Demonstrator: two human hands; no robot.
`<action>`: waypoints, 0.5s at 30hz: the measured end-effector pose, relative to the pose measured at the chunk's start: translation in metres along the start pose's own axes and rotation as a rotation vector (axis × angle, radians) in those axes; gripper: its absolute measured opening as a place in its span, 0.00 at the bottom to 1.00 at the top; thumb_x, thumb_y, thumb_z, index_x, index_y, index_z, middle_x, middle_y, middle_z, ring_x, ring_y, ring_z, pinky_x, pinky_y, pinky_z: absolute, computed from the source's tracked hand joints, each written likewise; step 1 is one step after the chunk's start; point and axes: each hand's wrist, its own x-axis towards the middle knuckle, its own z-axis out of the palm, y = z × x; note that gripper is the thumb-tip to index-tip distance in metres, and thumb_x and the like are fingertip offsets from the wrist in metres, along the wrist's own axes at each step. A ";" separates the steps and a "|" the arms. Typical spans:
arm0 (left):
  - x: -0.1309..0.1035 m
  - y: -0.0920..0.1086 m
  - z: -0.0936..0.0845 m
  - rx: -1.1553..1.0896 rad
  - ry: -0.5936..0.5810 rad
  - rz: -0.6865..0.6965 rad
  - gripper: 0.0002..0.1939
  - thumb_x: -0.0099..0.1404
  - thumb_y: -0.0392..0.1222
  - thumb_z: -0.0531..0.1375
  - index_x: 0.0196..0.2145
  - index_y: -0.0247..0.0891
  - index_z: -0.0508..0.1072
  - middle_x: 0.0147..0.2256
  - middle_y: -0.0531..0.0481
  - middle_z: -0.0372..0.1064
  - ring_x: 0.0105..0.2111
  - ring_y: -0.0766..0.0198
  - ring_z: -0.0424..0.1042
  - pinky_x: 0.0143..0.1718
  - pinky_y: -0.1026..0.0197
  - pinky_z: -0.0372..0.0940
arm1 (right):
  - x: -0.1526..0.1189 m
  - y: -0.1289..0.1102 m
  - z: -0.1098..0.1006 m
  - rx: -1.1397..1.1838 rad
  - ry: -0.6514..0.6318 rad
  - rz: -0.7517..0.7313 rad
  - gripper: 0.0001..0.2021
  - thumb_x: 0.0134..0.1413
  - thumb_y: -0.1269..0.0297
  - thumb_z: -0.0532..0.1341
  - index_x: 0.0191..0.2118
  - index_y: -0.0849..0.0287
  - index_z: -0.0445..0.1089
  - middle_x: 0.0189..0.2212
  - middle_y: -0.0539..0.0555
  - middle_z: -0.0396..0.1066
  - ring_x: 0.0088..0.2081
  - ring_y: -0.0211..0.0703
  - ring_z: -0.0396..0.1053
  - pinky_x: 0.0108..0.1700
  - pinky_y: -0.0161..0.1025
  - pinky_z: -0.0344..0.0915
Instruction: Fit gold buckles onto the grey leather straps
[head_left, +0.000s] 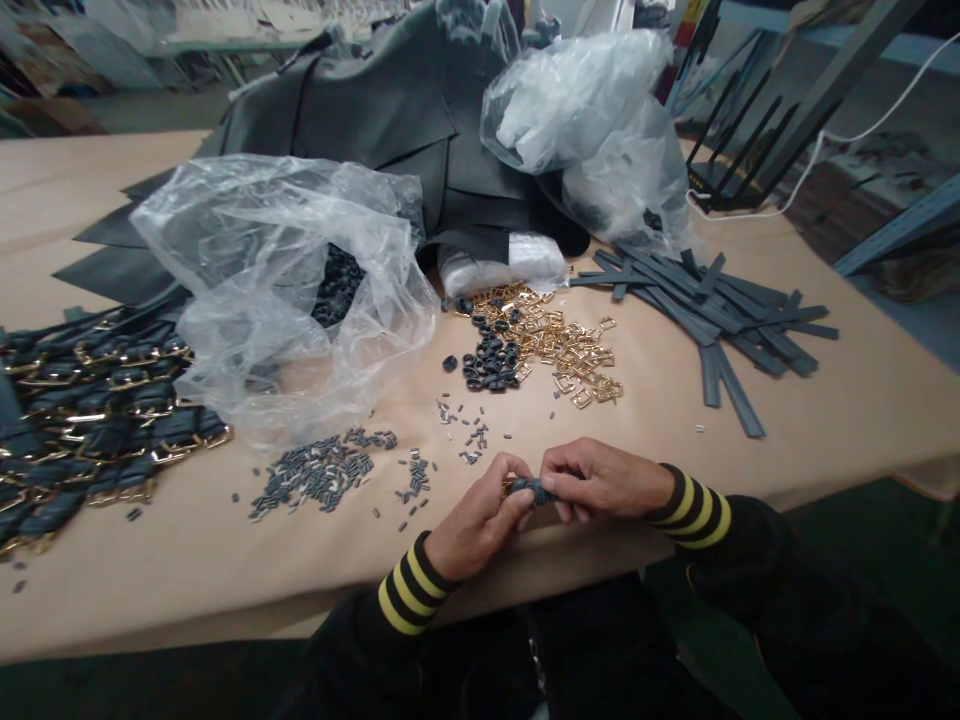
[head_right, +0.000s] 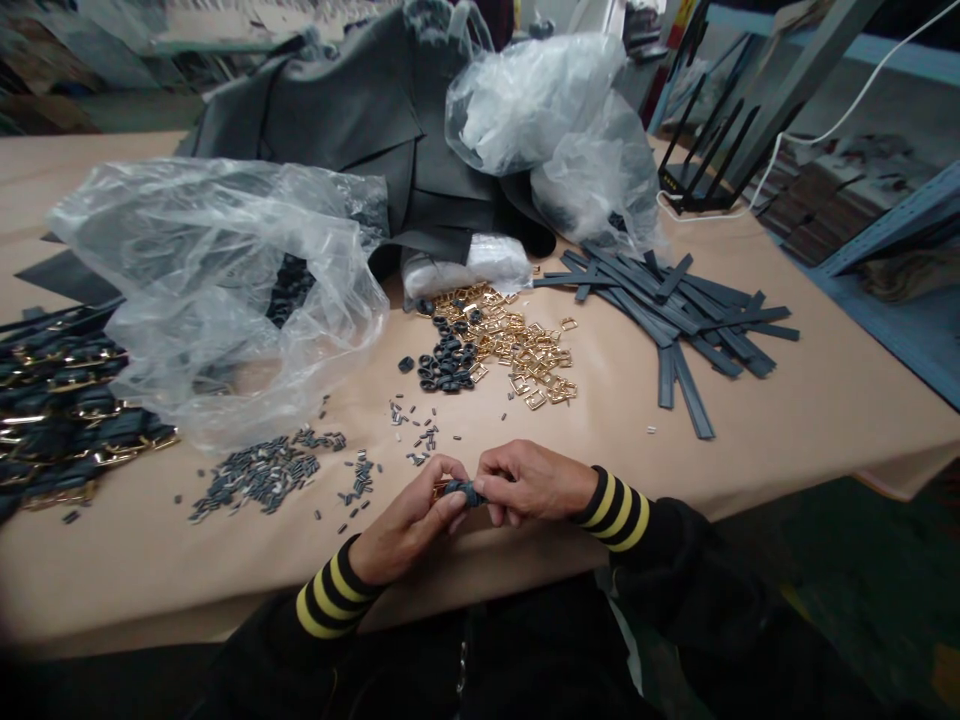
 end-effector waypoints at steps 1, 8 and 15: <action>0.000 -0.002 0.001 -0.033 -0.019 0.002 0.09 0.64 0.44 0.47 0.39 0.37 0.54 0.21 0.59 0.55 0.20 0.72 0.55 0.22 0.67 0.53 | 0.000 0.000 0.001 0.010 -0.012 0.004 0.12 0.57 0.59 0.49 0.29 0.62 0.59 0.20 0.49 0.66 0.17 0.30 0.59 0.21 0.28 0.55; 0.000 -0.012 0.010 -0.028 0.029 0.046 0.12 0.64 0.46 0.47 0.42 0.38 0.51 0.21 0.58 0.57 0.17 0.74 0.55 0.18 0.70 0.52 | 0.007 0.005 0.018 -0.174 0.158 -0.083 0.16 0.56 0.55 0.49 0.26 0.61 0.60 0.18 0.49 0.64 0.20 0.32 0.58 0.23 0.30 0.55; -0.040 0.026 -0.047 0.165 0.306 0.056 0.14 0.65 0.44 0.46 0.43 0.34 0.61 0.26 0.50 0.67 0.18 0.72 0.62 0.21 0.68 0.60 | 0.002 0.002 -0.017 -0.373 0.692 -0.129 0.14 0.49 0.53 0.55 0.36 0.57 0.65 0.35 0.56 0.69 0.36 0.46 0.67 0.37 0.40 0.62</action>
